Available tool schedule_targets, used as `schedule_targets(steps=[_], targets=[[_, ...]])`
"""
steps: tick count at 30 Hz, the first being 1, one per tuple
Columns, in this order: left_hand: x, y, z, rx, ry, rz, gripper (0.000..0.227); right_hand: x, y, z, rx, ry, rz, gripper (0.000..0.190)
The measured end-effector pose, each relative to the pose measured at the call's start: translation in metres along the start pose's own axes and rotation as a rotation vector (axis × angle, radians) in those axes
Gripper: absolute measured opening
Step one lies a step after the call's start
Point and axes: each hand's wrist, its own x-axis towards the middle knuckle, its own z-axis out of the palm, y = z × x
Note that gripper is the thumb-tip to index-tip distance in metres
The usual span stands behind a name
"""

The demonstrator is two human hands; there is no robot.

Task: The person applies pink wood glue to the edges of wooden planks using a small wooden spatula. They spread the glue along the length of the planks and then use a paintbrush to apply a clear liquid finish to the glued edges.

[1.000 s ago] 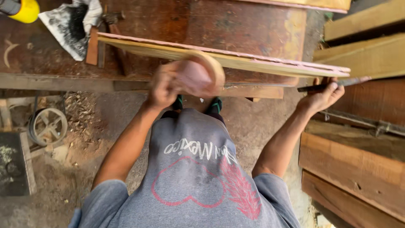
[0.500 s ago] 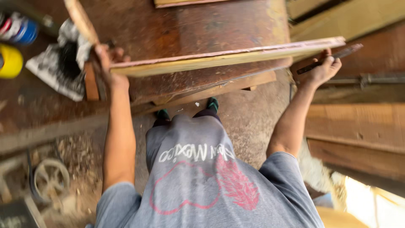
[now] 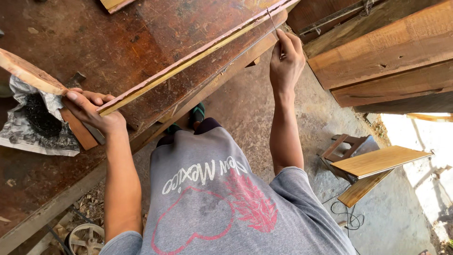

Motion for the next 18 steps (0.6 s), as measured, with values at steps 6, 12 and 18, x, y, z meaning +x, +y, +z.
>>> schedule_targets(steps=[6,12,18], targets=[[0.002,-0.006,-0.007,0.03,0.013,-0.025,0.031,-0.03,0.02,0.006,0.171,-0.17,0.061,0.024],[0.003,-0.006,-0.009,0.076,-0.006,0.035,0.035,-0.048,0.009,0.042,0.369,0.016,0.075,0.026],[0.003,-0.009,-0.02,0.054,-0.041,0.037,0.035,-0.053,0.024,0.032,0.257,-0.043,0.145,0.022]])
